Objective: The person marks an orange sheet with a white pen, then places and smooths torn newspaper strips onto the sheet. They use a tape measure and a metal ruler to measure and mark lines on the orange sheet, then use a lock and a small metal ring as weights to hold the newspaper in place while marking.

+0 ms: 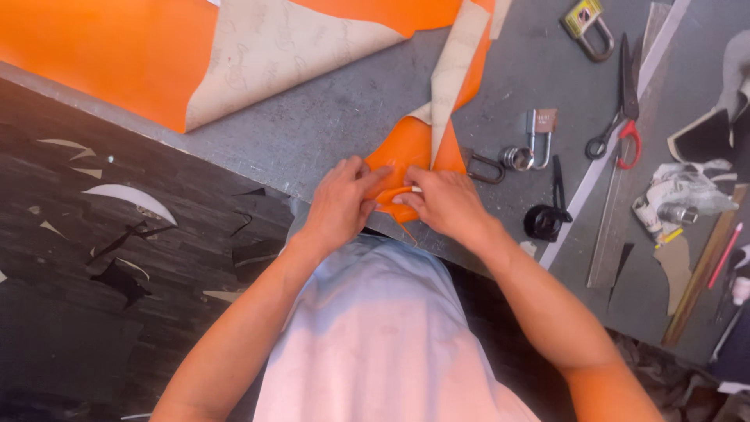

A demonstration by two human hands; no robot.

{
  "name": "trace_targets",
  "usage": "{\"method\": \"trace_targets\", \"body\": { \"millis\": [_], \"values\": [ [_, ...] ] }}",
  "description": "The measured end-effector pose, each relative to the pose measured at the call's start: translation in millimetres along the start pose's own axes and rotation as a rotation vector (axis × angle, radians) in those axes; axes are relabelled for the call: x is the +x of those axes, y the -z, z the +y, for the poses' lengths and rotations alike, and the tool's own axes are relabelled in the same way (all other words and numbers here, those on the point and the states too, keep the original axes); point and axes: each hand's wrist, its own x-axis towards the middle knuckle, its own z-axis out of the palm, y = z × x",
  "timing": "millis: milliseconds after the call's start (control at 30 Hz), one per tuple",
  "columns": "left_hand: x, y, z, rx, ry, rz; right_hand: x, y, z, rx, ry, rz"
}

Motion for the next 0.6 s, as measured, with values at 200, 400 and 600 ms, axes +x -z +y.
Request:
{"method": "trace_targets", "body": {
  "millis": [200, 400, 600],
  "values": [
    [0, 0, 3, 0.080, 0.015, -0.067, 1, -27, -9, 0.027, -0.186, 0.171],
    [7, 3, 6, 0.146, 0.022, -0.108, 0, -30, -10, 0.030, -0.155, 0.159],
    [8, 1, 5, 0.128, 0.054, -0.143, 2, -34, -7, 0.062, -0.241, 0.260]
  ]
}}
